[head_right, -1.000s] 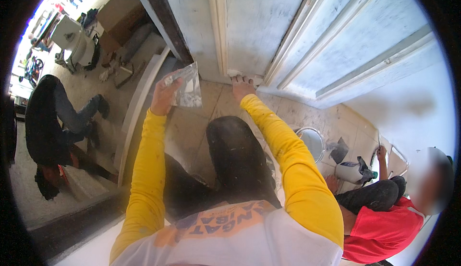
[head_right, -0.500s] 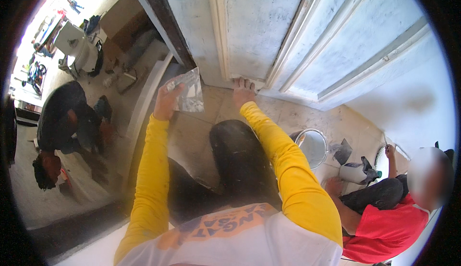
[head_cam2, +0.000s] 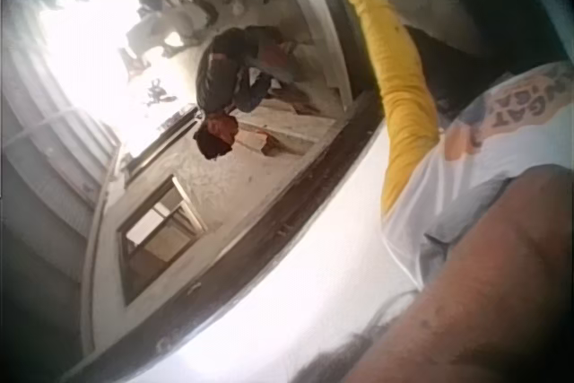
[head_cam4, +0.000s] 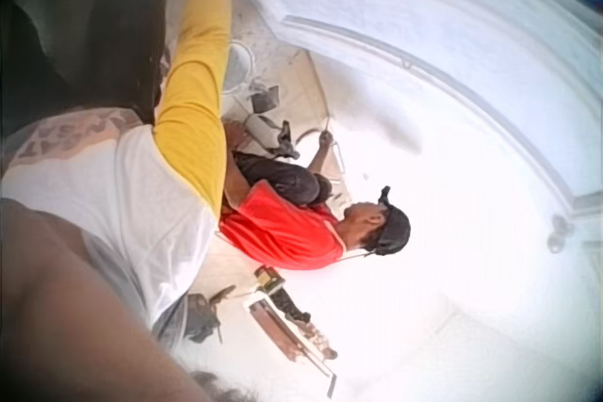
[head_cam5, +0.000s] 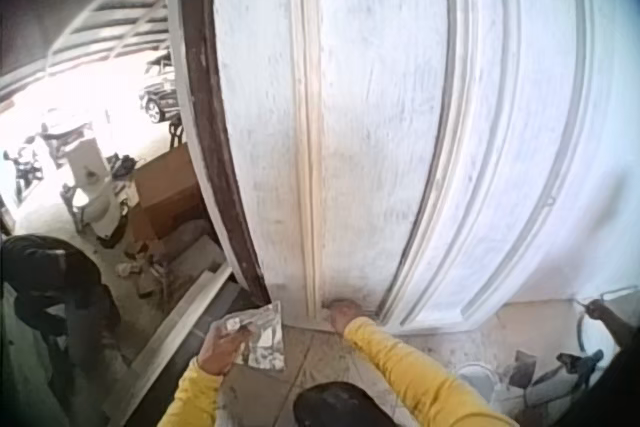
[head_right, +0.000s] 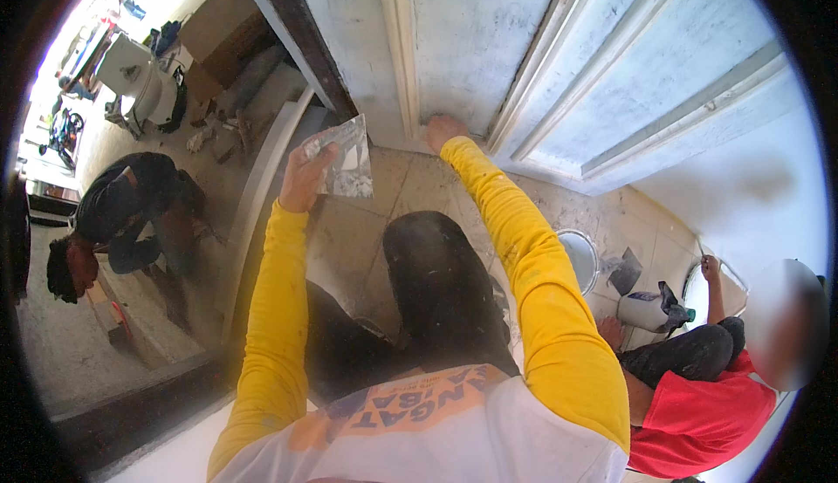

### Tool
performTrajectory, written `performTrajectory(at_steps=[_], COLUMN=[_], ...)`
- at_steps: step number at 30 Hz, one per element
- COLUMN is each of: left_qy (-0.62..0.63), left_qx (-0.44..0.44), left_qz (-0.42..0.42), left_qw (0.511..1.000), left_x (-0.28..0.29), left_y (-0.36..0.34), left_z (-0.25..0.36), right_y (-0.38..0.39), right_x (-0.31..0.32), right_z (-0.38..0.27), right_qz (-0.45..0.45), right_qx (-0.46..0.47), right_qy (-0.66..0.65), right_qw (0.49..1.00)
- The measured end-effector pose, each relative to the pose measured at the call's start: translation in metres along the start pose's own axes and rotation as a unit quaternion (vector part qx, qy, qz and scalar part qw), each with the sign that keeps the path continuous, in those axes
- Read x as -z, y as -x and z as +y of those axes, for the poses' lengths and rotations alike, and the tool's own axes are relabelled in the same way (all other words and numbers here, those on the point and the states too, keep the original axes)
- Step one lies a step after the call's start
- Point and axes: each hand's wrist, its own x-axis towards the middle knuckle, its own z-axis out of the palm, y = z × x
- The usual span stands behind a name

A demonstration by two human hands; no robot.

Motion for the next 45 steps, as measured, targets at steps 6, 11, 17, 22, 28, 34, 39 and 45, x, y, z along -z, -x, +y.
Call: performTrajectory(at_steps=[6,11,17,22,28,34,39,45], left_qy=[-0.006,0.040,0.007,-0.001,-0.027,-0.048,-0.046,-0.017], left_qx=[0.000,0.020,0.022,0.013,0.012,0.007,0.021,0.028], left_qz=[0.004,0.002,0.000,0.005,-0.001,-0.011,-0.014,-0.021], left_qw=[1.000,0.999,1.000,1.000,1.000,0.999,0.999,0.999], left_x=[-0.001,0.000,0.004,0.001,0.003,0.001,0.000,0.001], left_y=[0.001,-0.003,-0.002,-0.001,0.001,0.002,0.002,-0.001], left_z=[0.002,-0.007,-0.004,-0.001,-0.001,0.005,0.002,-0.008], right_y=[0.017,0.015,0.011,0.032,0.033,0.018,0.026,0.043], right_x=[-0.018,-0.017,-0.016,-0.055,-0.096,-0.126,-0.107,-0.086], right_z=[0.011,0.016,0.007,0.000,-0.002,0.007,0.002,-0.002], right_qz=[0.127,0.063,0.100,0.201,0.261,0.288,0.250,0.170], right_qx=[0.021,0.021,0.016,0.015,0.012,0.018,0.048,0.062], right_qy=[-0.030,0.011,0.001,0.093,0.147,0.121,0.097,0.107], right_qw=[0.991,0.998,0.995,0.975,0.954,0.950,0.962,0.978])
